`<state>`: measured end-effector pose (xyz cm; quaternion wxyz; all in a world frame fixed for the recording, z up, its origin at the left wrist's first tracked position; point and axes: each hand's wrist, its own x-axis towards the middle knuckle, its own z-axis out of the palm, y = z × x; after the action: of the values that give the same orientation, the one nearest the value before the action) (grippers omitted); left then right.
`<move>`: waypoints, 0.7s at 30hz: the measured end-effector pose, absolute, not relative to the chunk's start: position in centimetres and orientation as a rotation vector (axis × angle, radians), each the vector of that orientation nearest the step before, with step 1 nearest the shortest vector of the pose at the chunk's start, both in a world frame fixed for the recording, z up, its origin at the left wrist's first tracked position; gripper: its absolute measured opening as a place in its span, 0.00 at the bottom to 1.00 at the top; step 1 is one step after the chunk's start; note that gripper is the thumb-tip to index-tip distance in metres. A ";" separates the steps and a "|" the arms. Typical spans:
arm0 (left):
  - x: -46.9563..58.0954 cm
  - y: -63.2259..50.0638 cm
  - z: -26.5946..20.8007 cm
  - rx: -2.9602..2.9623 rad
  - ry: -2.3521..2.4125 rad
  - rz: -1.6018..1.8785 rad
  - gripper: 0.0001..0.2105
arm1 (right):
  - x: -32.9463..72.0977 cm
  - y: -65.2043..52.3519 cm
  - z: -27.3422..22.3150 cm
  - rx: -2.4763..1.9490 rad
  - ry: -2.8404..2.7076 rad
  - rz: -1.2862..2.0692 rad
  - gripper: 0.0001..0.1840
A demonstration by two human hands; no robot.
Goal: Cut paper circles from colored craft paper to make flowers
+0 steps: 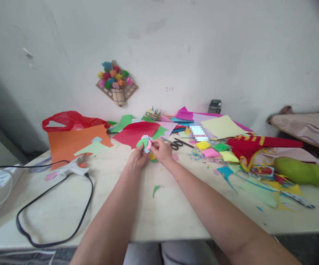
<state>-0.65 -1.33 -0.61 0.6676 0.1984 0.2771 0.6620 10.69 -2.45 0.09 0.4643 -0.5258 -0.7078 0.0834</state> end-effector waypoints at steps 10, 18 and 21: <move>-0.6 -0.9 -0.9 0.502 0.694 1.507 0.05 | 10.6 -2.2 -0.4 -1.325 -1.788 0.208 0.14; -1.8 -0.7 -1.6 0.730 0.690 1.651 0.05 | 10.9 -2.2 -0.5 -1.359 -1.695 0.333 0.15; -3.1 -0.8 -1.5 0.893 0.739 1.640 0.08 | 11.0 -1.9 -0.8 -1.429 -1.652 0.376 0.14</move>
<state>-3.08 -0.84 -1.48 0.5367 0.3753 0.3107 0.6889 11.04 -1.94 -0.77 0.4463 -0.5771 -0.6669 0.1518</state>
